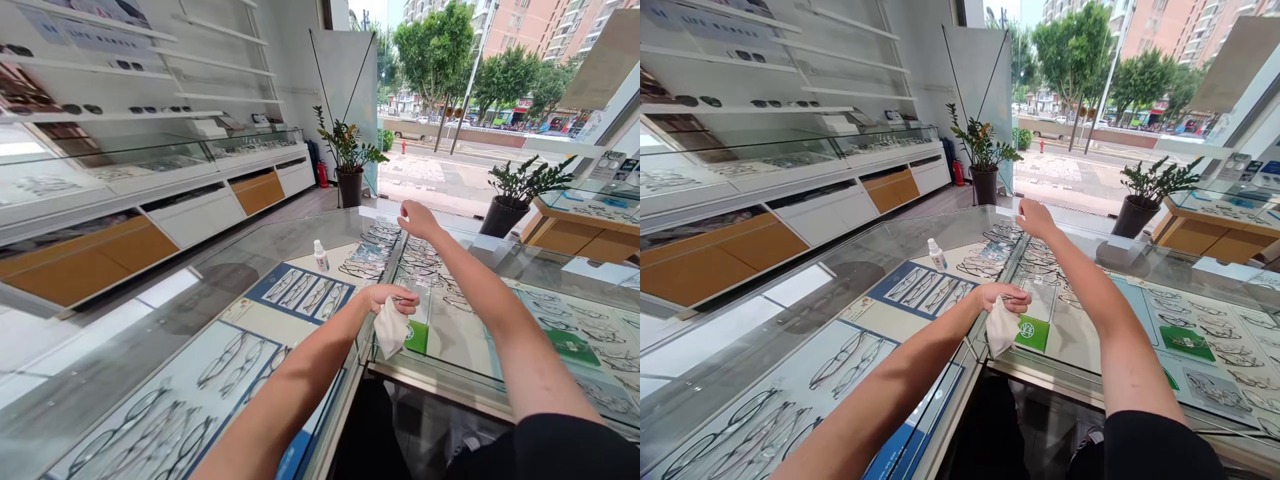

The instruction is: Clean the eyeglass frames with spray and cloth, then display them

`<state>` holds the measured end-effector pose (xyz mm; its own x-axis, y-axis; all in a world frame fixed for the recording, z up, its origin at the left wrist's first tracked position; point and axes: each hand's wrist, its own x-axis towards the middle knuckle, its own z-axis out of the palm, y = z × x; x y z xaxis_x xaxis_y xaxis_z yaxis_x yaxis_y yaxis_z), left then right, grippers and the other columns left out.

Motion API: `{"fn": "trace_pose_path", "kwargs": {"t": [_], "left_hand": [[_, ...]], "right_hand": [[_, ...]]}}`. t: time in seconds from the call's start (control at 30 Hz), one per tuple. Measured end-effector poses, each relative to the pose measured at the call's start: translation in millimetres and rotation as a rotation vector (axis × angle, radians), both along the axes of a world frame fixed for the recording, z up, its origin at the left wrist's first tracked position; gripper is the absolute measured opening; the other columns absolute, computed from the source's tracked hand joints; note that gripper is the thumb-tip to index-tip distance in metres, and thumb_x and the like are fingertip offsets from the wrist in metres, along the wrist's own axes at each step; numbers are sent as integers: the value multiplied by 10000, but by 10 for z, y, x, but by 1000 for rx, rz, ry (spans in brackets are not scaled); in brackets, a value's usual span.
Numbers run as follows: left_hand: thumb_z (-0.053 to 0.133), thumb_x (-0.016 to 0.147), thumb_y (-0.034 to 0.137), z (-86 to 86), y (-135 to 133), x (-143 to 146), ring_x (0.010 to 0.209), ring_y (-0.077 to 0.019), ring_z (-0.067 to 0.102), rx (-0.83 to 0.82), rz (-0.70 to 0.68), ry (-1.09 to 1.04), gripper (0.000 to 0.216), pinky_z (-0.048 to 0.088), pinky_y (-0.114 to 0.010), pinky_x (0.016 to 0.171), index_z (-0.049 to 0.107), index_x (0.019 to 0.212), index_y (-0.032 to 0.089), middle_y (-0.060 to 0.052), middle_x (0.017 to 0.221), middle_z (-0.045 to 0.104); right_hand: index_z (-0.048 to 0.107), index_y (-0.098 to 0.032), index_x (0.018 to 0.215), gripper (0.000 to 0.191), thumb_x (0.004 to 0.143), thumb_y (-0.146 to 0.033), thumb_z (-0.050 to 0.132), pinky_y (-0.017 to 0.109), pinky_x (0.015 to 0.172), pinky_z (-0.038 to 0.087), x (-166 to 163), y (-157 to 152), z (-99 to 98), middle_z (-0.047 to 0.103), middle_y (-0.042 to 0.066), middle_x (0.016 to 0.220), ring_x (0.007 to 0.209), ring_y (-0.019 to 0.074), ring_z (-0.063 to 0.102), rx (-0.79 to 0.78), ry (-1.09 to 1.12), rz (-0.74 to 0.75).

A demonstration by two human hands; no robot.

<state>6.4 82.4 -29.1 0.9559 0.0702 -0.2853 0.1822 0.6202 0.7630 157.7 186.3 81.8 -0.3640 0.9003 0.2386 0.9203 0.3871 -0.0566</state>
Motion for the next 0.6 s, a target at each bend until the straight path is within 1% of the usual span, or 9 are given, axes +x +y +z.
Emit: {"fn": "trace_pose_path", "kwargs": {"t": [0.1, 0.17, 0.23, 0.33, 0.4, 0.47, 0.53, 0.6], "left_hand": [[628, 964, 334, -38, 33, -10, 390, -106, 235, -17, 20, -2, 450, 274, -224, 361, 393, 600, 213, 47, 509, 307], [626, 965, 338, -62, 59, -21, 383, -105, 223, -31, 34, -8, 456, 277, -223, 355, 375, 603, 218, 50, 506, 301], [619, 967, 332, -79, 86, -38, 380, -103, 212, -50, 47, -14, 462, 281, -217, 352, 359, 602, 220, 51, 500, 298], [594, 979, 313, -90, 136, -68, 376, -97, 211, -85, 76, -20, 468, 300, -207, 358, 338, 598, 220, 51, 496, 300], [566, 991, 306, -91, 175, -86, 366, -99, 228, -109, 101, -14, 467, 313, -208, 359, 324, 600, 224, 50, 496, 297], [536, 1003, 302, -89, 213, -101, 352, -107, 257, -128, 132, -1, 463, 316, -213, 350, 308, 606, 230, 49, 495, 295], [505, 1014, 299, -83, 245, -113, 341, -117, 293, -143, 174, 17, 459, 322, -219, 345, 294, 611, 237, 47, 492, 296], [475, 1026, 301, -73, 264, -124, 331, -123, 324, -151, 228, 32, 460, 325, -221, 341, 278, 614, 243, 46, 485, 298]], "right_hand": [[493, -215, 969, 86, 982, -286, 446, 335, 697, 370, 380, -553, 201, 658, 95, 940, 792, 224, 543, 86, 136, 65], [409, -245, 869, 165, 1010, -329, 388, 325, 647, 316, 670, -1023, 301, 586, 52, 797, 690, 205, 474, 127, 170, 79], [332, -259, 795, 256, 1022, -370, 369, 320, 623, 293, 961, -1537, 365, 519, 22, 719, 636, 189, 425, 138, 173, 66], [308, -260, 737, 360, 1038, -454, 352, 311, 575, 277, 1363, -2301, 367, 464, -3, 635, 573, 172, 392, 118, 206, -34], [326, -257, 701, 440, 1041, -535, 347, 306, 551, 279, 1603, -2755, 286, 428, -17, 590, 537, 158, 380, 107, 275, -110], [316, -252, 649, 543, 1022, -645, 351, 302, 526, 262, 1815, -3145, 134, 364, -27, 546, 513, 143, 340, 93, 381, -193], [284, -251, 596, 631, 974, -747, 379, 304, 501, 224, 1981, -3472, -79, 280, -36, 514, 504, 131, 282, 67, 523, -282], [287, -253, 570, 677, 918, -820, 408, 307, 492, 209, 2081, -3746, -328, 243, -43, 510, 504, 124, 257, 53, 679, -370]]}}
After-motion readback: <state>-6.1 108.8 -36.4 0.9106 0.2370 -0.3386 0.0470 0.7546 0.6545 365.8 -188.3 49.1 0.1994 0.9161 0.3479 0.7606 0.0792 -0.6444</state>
